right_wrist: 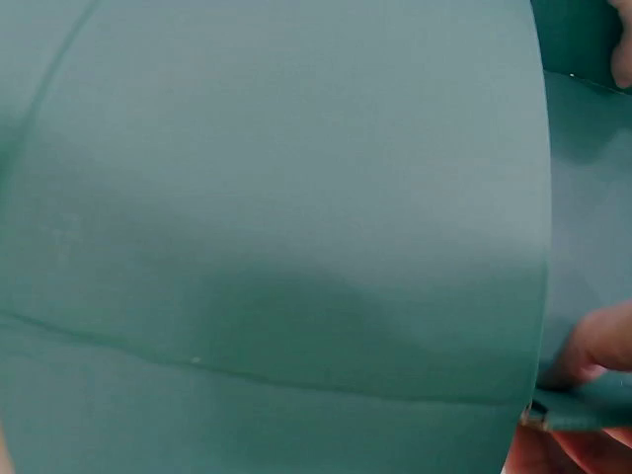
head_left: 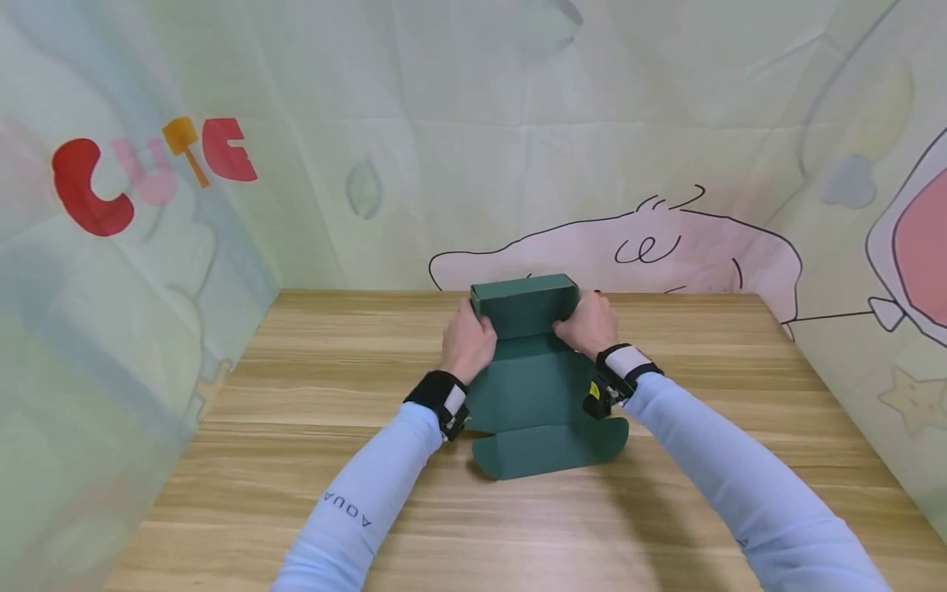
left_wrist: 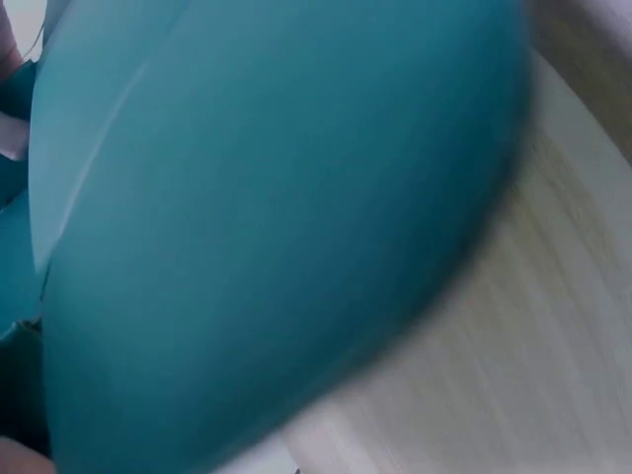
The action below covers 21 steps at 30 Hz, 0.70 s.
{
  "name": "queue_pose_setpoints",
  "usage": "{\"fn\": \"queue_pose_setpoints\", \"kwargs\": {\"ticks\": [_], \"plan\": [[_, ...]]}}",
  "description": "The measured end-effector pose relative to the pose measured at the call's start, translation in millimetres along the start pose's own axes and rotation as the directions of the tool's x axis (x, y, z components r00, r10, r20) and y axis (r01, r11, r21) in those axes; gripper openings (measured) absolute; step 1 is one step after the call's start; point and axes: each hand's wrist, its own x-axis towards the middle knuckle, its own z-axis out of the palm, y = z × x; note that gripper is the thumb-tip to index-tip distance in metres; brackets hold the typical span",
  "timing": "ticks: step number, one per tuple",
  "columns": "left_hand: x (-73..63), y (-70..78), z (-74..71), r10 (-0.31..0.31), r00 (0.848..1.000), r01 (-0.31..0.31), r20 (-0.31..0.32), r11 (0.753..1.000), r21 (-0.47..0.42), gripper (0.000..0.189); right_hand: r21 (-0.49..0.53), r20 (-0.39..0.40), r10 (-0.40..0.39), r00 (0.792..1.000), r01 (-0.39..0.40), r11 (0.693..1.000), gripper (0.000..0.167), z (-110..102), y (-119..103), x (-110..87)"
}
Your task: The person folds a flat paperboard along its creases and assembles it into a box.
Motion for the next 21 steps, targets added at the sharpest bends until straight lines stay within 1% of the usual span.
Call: {"fn": "queue_pose_setpoints", "kwargs": {"ticks": [3,5,10,14,18,21], "plan": [[0.5,-0.5,-1.3,-0.008,1.000,0.008,-0.001,1.000,-0.002,0.030,0.015,0.046,0.003,0.999,-0.003,1.000,0.038,-1.7,0.7,-0.8],[0.3,-0.2,-1.3,-0.007,1.000,0.007,0.001,1.000,-0.005,0.030,0.024,0.048,-0.001,0.999,0.000,1.000,0.037,-1.9,1.3,-1.3],[-1.6,0.8,0.3,0.016,1.000,-0.016,0.006,1.000,-0.005,0.030,0.014,0.006,-0.005,1.000,0.005,1.000,0.033,0.4,1.5,-2.0],[-3.9,1.4,2.3,0.028,0.999,-0.028,0.020,1.000,-0.007,0.030,0.004,-0.017,0.005,1.000,-0.004,1.000,0.033,1.3,3.0,-1.7],[-2.9,0.5,1.9,0.031,0.999,-0.031,0.011,0.999,0.011,0.030,-0.007,0.016,-0.036,0.999,0.036,0.999,0.033,-0.6,5.8,-1.3],[-0.9,0.0,0.1,0.045,0.999,-0.045,0.016,0.999,0.016,0.030,0.025,0.050,-0.079,0.996,0.078,0.997,0.032,-3.1,8.7,-0.4]]}}
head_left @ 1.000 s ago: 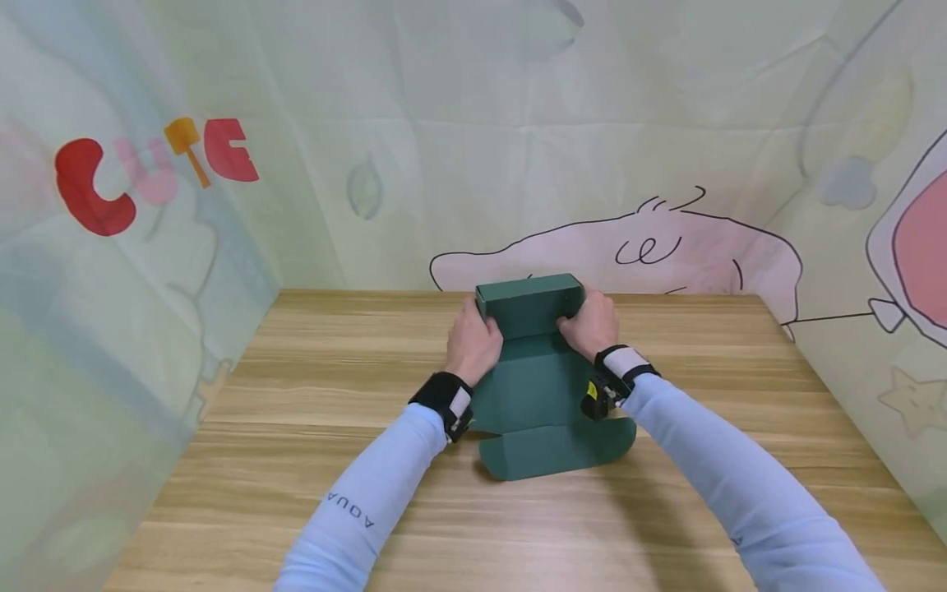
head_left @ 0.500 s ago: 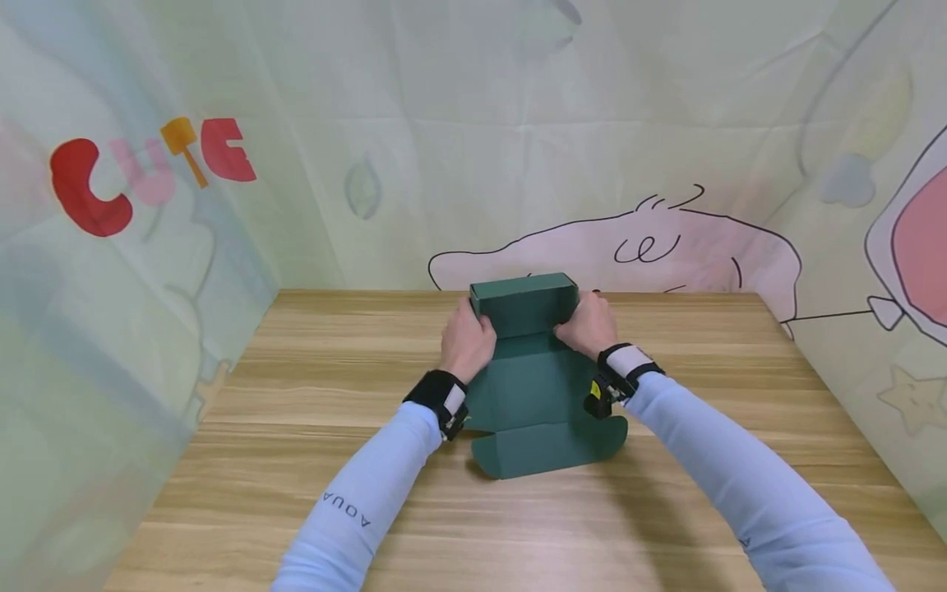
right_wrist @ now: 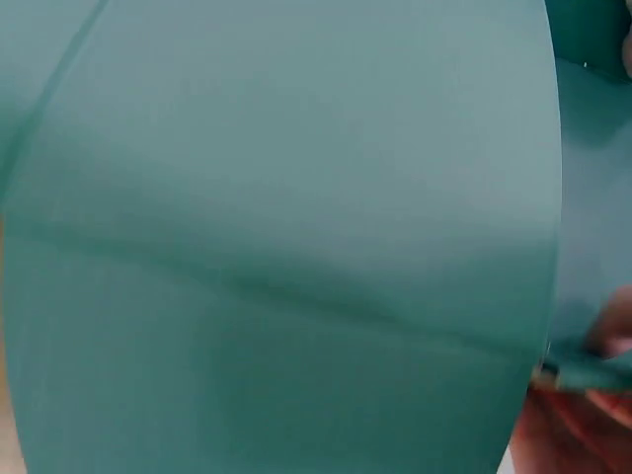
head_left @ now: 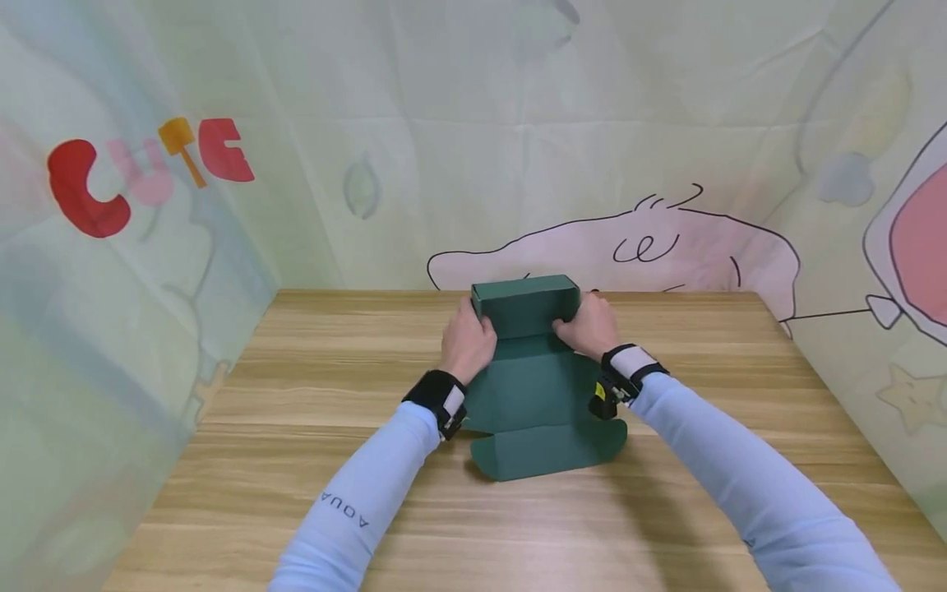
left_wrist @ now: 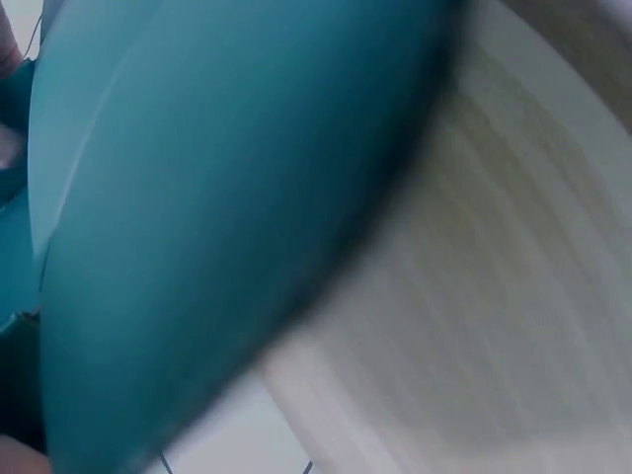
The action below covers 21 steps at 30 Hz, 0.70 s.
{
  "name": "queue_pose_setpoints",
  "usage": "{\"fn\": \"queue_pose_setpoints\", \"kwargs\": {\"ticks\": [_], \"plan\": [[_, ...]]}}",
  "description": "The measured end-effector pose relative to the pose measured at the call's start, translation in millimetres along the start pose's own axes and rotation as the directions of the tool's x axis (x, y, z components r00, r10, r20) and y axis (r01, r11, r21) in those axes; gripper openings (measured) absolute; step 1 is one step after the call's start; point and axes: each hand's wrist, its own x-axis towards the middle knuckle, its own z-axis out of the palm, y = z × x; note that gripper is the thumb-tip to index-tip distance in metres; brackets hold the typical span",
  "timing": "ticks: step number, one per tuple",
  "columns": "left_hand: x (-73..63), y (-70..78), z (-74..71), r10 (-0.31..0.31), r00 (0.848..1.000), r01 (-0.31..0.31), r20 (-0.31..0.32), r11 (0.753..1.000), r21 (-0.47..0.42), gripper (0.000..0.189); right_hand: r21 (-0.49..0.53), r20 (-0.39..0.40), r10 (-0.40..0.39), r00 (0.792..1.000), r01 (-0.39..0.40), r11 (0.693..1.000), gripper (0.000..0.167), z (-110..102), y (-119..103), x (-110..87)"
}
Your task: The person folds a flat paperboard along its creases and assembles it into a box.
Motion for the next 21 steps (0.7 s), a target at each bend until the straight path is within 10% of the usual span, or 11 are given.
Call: {"fn": "queue_pose_setpoints", "kwargs": {"ticks": [21], "plan": [[2.0,-4.7,-6.3,0.023,0.997,-0.019,0.069,0.998,-0.053,0.036,0.099,0.038,-0.092,0.995,0.088,0.991,0.039,-6.6,-5.6,0.7]]}}
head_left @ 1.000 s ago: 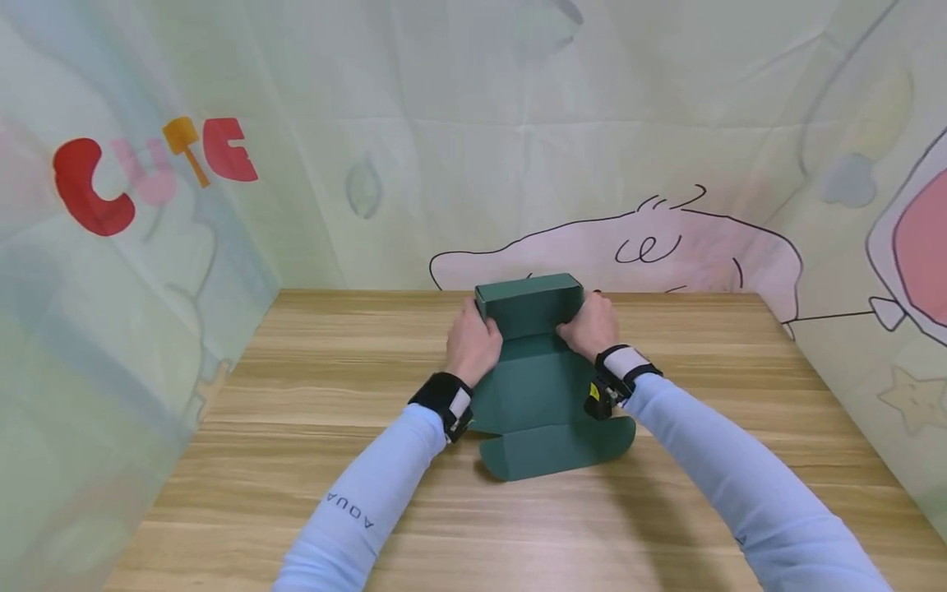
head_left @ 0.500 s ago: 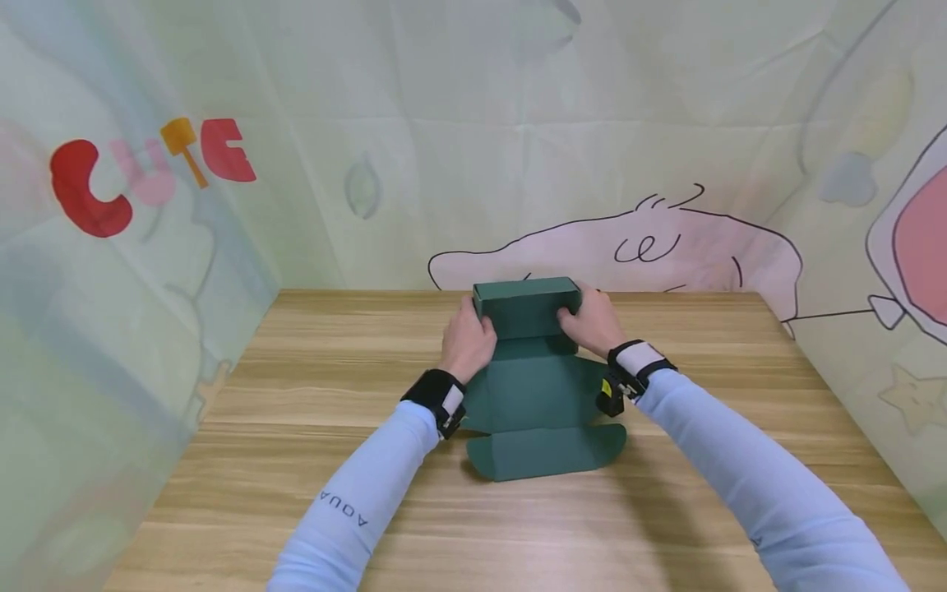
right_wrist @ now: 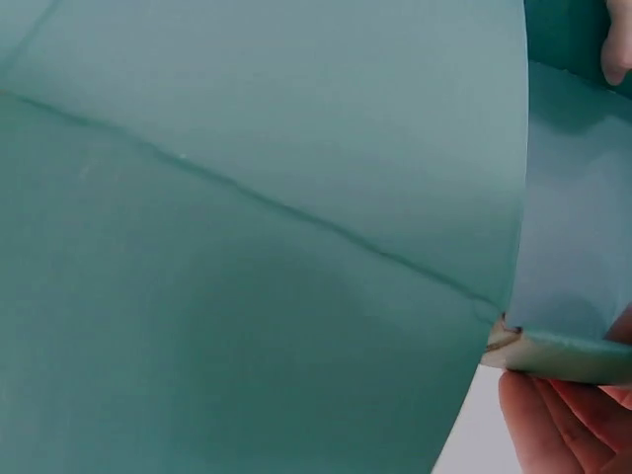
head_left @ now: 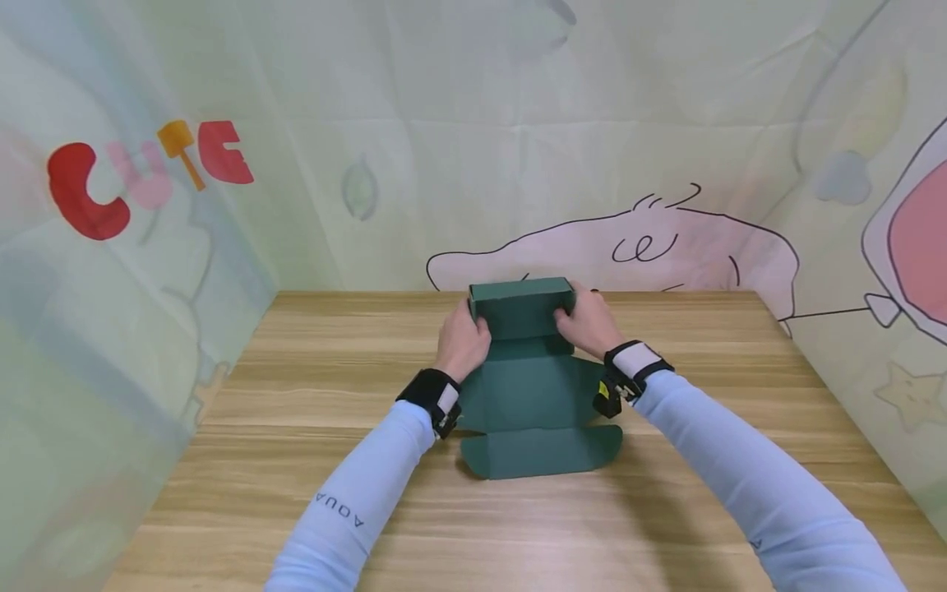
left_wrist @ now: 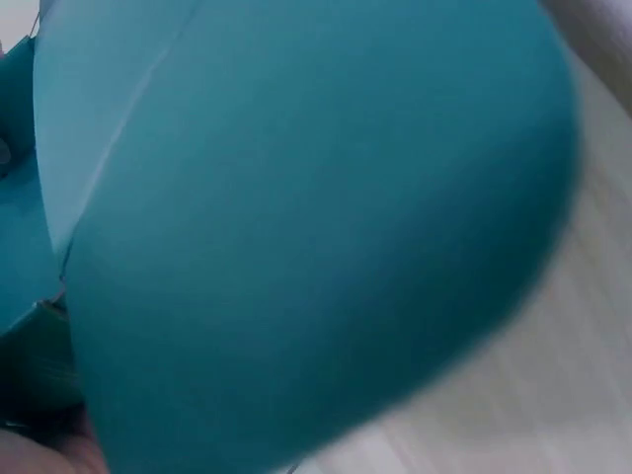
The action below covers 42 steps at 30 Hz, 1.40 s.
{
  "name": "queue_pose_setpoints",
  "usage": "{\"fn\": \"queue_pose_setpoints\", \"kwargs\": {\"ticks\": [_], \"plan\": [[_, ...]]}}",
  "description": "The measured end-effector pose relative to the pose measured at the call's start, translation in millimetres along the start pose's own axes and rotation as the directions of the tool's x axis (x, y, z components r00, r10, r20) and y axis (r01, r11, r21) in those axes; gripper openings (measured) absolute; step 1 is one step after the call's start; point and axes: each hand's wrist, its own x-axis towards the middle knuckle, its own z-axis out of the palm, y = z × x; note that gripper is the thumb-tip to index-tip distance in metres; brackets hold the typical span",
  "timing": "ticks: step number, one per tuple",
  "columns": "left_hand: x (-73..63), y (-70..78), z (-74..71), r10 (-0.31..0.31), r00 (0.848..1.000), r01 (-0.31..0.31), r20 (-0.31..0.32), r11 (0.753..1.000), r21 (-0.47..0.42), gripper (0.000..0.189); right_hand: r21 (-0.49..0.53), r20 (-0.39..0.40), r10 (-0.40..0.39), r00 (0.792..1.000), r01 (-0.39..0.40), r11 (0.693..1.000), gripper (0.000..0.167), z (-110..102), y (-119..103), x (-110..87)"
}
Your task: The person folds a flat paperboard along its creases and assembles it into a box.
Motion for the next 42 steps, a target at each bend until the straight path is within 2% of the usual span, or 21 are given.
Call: {"fn": "queue_pose_setpoints", "kwargs": {"ticks": [7,12,20,29,33,37,42], "plan": [[2.8,3.3,-6.6,-0.010,1.000,0.009,0.021,1.000,0.019,0.038,0.123,0.103,0.054,0.993,-0.067,0.990,0.058,-4,2,-0.1],[4.3,-0.5,-9.6,-0.013,1.000,0.012,0.021,1.000,0.027,0.036,0.190,0.170,0.031,0.985,-0.064,0.980,0.065,-5,4,-0.2],[10.8,-0.9,-17.9,0.013,0.998,-0.015,0.060,0.999,0.043,0.033,0.239,0.164,-0.038,0.986,-0.002,0.971,0.072,-16,2,3.7],[21.1,4.8,-31.7,0.083,0.992,-0.089,0.098,0.994,0.058,0.034,0.262,0.129,-0.066,0.989,0.031,0.965,0.078,-35,-18,9.9],[23.9,6.8,-35.8,0.129,0.984,-0.140,0.119,0.986,0.086,0.036,0.198,0.140,-0.082,0.987,0.054,0.979,0.079,-38,-33,15.2],[25.8,8.7,-37.7,0.163,0.975,-0.181,0.149,0.977,0.116,0.034,0.050,0.224,-0.088,0.971,0.079,0.996,0.084,-37,-48,20.0],[28.6,12.6,-39.9,0.189,0.965,-0.218,0.181,0.963,0.160,0.032,-0.070,0.324,-0.074,0.943,0.102,0.992,0.089,-31,-63,24.6]]}}
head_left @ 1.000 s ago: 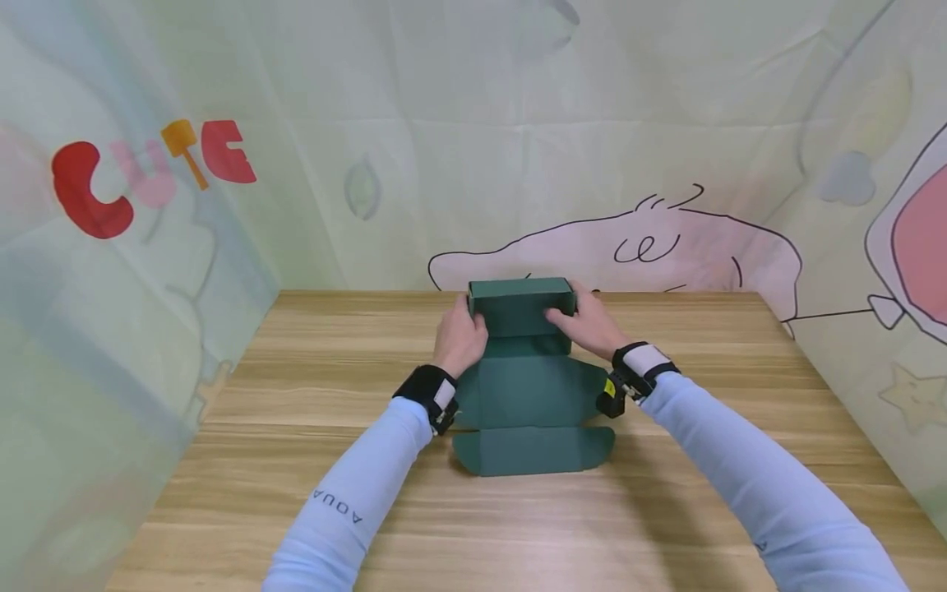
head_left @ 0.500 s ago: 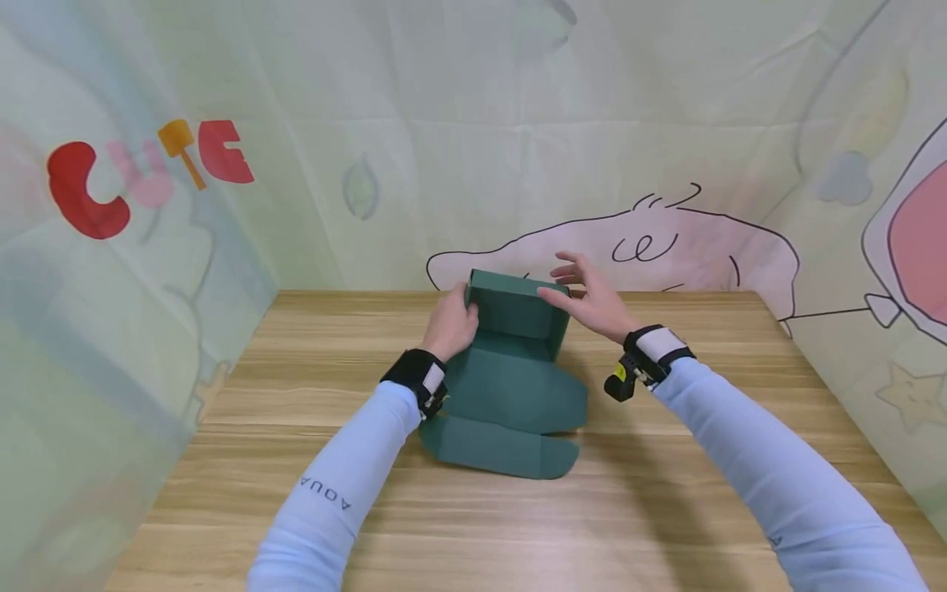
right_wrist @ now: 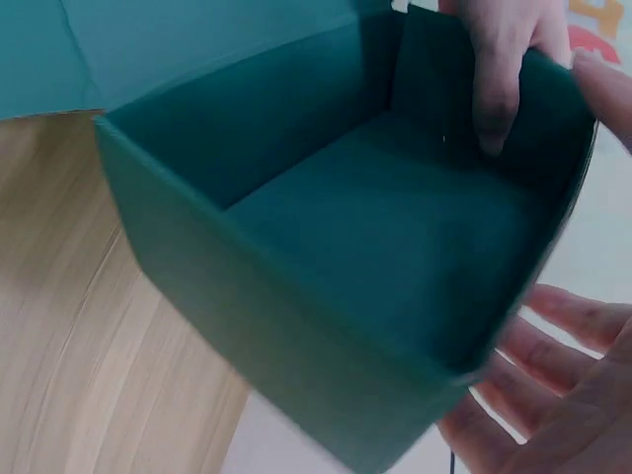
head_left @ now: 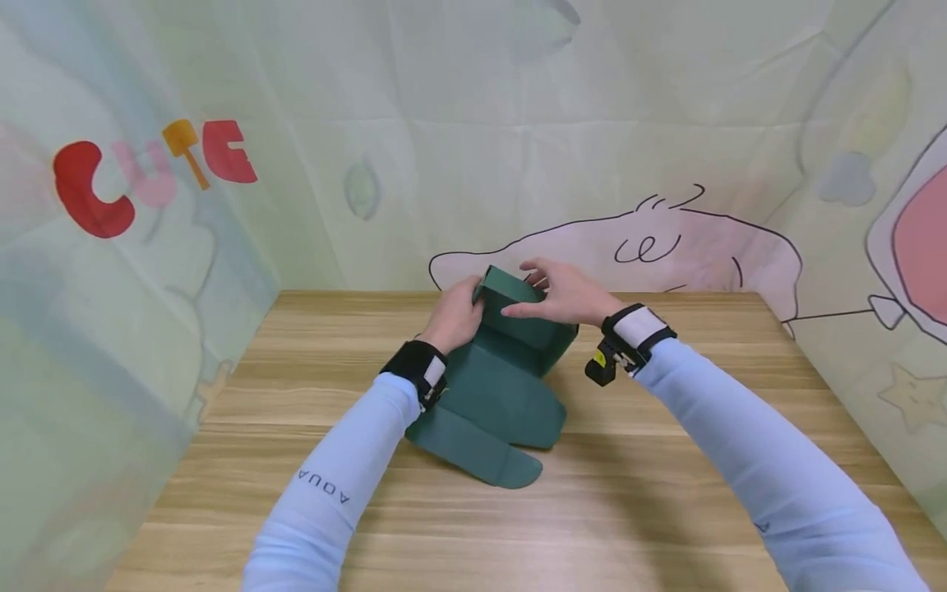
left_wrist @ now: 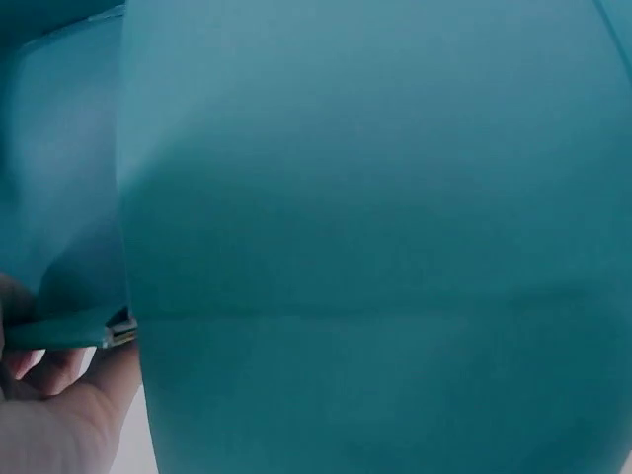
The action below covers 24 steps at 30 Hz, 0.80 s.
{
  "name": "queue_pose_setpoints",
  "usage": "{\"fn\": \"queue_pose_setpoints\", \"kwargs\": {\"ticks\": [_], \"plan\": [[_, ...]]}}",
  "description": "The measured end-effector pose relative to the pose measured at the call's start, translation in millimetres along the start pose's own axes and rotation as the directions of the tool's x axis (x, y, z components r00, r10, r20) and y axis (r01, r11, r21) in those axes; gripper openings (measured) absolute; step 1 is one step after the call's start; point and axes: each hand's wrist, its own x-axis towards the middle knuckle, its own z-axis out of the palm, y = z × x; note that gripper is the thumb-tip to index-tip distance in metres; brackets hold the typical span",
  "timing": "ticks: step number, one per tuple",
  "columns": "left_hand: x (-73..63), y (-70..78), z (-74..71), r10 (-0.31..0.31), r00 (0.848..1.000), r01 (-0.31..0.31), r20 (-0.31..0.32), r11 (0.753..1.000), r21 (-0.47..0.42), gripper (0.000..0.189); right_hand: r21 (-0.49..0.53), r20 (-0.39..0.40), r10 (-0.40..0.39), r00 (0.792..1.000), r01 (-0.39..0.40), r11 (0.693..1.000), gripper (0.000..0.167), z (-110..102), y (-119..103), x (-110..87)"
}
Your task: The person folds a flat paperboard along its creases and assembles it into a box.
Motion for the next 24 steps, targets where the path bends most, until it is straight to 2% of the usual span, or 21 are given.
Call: {"fn": "queue_pose_setpoints", "kwargs": {"ticks": [4,8,13,19,24], "plan": [[2.4,1.5,-1.5,0.033,0.999,-0.034,0.023,0.998,0.043,0.032,-0.048,0.016,-0.021,1.000,0.022,0.999,0.082,3,-7,5.1],[3.9,1.6,-1.9,0.059,0.997,-0.062,0.044,0.996,0.070,0.033,-0.084,0.010,-0.055,0.998,0.056,0.995,0.063,5,-12,8.0],[4.2,1.7,-0.3,0.064,0.996,-0.068,0.062,0.996,0.060,0.035,-0.087,0.005,-0.069,0.998,0.069,0.994,0.046,7,-9,8.8],[4.0,3.1,1.6,0.047,0.996,-0.051,0.071,0.997,0.050,0.035,-0.090,-0.016,-0.058,0.998,0.056,0.994,0.042,9,-6,8.2],[3.7,6.8,2.4,0.029,0.998,-0.032,0.055,0.997,0.066,0.037,-0.066,-0.047,-0.045,0.998,0.042,0.997,0.040,12,-3,5.5]]}}
